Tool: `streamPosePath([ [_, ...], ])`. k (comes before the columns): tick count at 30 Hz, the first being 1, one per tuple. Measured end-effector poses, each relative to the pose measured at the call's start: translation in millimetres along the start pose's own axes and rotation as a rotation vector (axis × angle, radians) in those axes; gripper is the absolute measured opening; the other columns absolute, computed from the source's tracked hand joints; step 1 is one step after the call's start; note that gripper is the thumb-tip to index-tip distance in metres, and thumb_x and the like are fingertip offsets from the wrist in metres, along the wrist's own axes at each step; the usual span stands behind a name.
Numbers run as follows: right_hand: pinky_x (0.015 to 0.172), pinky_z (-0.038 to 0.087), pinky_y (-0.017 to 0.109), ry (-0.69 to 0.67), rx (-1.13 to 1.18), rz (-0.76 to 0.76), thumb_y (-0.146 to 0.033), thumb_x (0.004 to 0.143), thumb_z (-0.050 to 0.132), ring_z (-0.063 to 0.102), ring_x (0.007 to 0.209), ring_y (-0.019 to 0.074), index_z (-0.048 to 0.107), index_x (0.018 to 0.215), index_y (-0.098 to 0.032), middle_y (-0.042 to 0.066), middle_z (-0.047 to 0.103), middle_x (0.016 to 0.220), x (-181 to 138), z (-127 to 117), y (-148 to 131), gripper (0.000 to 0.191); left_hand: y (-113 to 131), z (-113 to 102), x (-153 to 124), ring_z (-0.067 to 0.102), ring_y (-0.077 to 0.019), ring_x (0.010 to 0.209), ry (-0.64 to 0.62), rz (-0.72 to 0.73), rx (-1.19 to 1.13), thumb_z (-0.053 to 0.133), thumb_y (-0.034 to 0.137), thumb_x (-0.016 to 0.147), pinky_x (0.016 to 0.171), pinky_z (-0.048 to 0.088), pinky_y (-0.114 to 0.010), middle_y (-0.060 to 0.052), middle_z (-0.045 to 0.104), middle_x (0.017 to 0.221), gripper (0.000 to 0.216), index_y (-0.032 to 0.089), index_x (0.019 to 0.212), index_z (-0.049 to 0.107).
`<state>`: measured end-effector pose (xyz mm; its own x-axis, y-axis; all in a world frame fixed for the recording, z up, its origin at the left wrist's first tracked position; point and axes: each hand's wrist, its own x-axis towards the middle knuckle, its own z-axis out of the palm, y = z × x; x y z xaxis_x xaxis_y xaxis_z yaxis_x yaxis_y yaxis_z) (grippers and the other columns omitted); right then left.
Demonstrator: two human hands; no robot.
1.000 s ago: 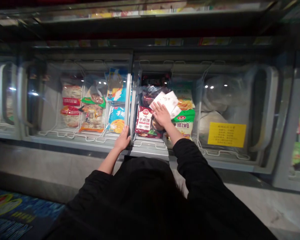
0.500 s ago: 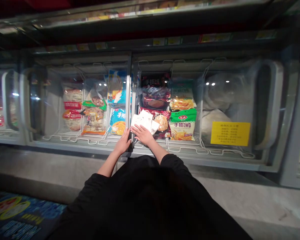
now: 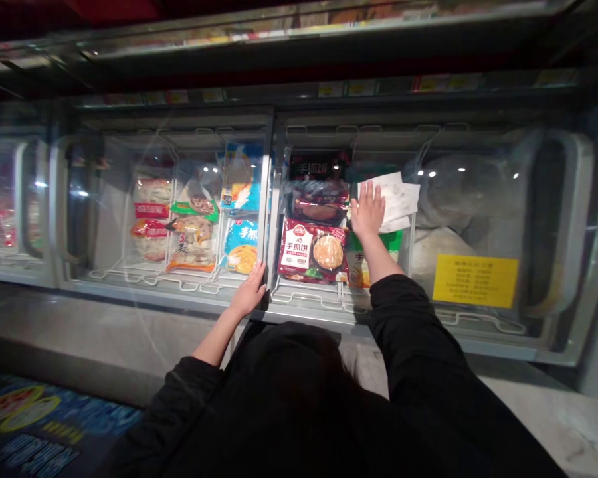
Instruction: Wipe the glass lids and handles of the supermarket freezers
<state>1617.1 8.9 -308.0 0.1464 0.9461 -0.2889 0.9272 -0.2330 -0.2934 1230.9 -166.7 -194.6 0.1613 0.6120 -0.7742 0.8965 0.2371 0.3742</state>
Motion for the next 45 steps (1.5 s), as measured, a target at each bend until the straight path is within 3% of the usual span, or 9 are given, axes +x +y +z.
streamPosePath([
  [5, 0.132, 0.023, 0.056, -0.188, 0.090, -0.456, -0.041, 0.108, 0.041, 0.026, 0.163, 0.0318, 0.033, 0.168, -0.021, 0.008, 0.035, 0.174, -140, 39, -47, 0.064, -4, -1, -1, 0.016, -0.0225, 0.166, 0.004, 0.018, 0.021, 0.050, 0.015, 0.096, 0.133, 0.027, -0.042, -0.005, 0.014, 0.179, 0.081, 0.023, 0.170, 0.021],
  [9, 0.133, 0.026, 0.045, -0.417, 0.177, -0.803, -0.040, 0.108, 0.045, 0.035, 0.160, 0.0209, 0.035, 0.166, -0.036, -0.004, 0.040, 0.171, -211, 41, -34, 0.059, 7, 2, 2, 0.017, -0.0278, 0.165, 0.027, 0.019, 0.058, 0.049, 0.016, 0.097, 0.134, 0.025, -0.050, -0.009, 0.017, 0.179, 0.078, 0.021, 0.170, 0.022],
  [12, 0.134, 0.023, 0.045, -0.459, 0.159, -0.781, -0.039, 0.109, 0.044, 0.034, 0.160, 0.0201, 0.040, 0.163, -0.038, -0.007, 0.040, 0.171, -195, 23, 11, 0.055, 34, 9, 13, 0.013, -0.0253, 0.166, 0.048, 0.096, 0.086, 0.048, 0.015, 0.098, 0.135, 0.023, -0.049, -0.006, 0.020, 0.179, 0.078, 0.023, 0.170, 0.021],
  [19, 0.132, 0.019, 0.062, -0.157, -0.009, -0.202, -0.039, 0.109, 0.035, 0.016, 0.166, 0.0310, 0.029, 0.169, -0.021, 0.008, 0.023, 0.178, -60, -22, 110, 0.062, 131, 23, 71, 0.018, -0.0247, 0.166, 0.072, 0.301, 0.164, 0.046, 0.020, 0.100, 0.133, 0.026, -0.046, -0.004, 0.021, 0.178, 0.076, 0.024, 0.171, 0.020],
  [25, 0.131, 0.021, 0.064, -0.036, 0.022, -0.098, -0.043, 0.110, 0.030, 0.017, 0.165, 0.0345, 0.025, 0.170, -0.017, 0.010, 0.024, 0.178, -84, -6, 69, 0.065, 181, 27, 116, 0.015, -0.0227, 0.166, 0.129, 0.333, 0.202, 0.042, 0.020, 0.101, 0.134, 0.024, -0.044, -0.005, 0.016, 0.179, 0.073, 0.018, 0.171, 0.020],
  [29, 0.134, 0.021, 0.055, -0.220, 0.060, -0.427, -0.041, 0.109, 0.039, 0.023, 0.164, 0.0299, 0.031, 0.169, -0.023, 0.005, 0.032, 0.175, -164, 9, 43, 0.064, 191, 37, 130, 0.015, -0.0232, 0.166, 0.156, 0.296, 0.260, 0.040, 0.021, 0.103, 0.135, 0.018, -0.042, -0.006, 0.015, 0.180, 0.070, 0.014, 0.170, 0.023],
  [33, 0.134, 0.022, 0.050, -0.361, 0.096, -0.634, -0.037, 0.107, 0.044, 0.028, 0.163, 0.0241, 0.033, 0.167, -0.033, -0.002, 0.037, 0.173, -184, 2, 79, 0.061, 187, 46, 133, 0.012, -0.0234, 0.167, 0.183, 0.298, 0.298, 0.039, 0.024, 0.104, 0.135, 0.018, -0.045, -0.006, 0.014, 0.180, 0.070, 0.018, 0.171, 0.019],
  [39, 0.133, 0.018, 0.062, -0.130, 0.040, -0.168, -0.045, 0.110, 0.032, 0.018, 0.165, 0.0327, 0.029, 0.169, -0.020, 0.007, 0.026, 0.177, -79, -36, 152, 0.065, 180, 41, 136, 0.011, -0.0233, 0.167, 0.141, 0.344, 0.295, 0.040, 0.024, 0.104, 0.135, 0.018, -0.043, -0.007, 0.015, 0.180, 0.071, 0.015, 0.171, 0.020],
  [45, 0.132, 0.015, 0.066, -0.040, 0.046, 0.055, -0.046, 0.109, 0.027, 0.013, 0.166, 0.0370, 0.021, 0.170, -0.012, 0.013, 0.018, 0.179, -49, -36, 139, 0.071, 158, 33, 130, 0.011, -0.0222, 0.167, 0.057, 0.432, 0.252, 0.044, 0.019, 0.100, 0.135, 0.019, -0.041, -0.010, 0.016, 0.179, 0.073, 0.012, 0.169, 0.023],
])
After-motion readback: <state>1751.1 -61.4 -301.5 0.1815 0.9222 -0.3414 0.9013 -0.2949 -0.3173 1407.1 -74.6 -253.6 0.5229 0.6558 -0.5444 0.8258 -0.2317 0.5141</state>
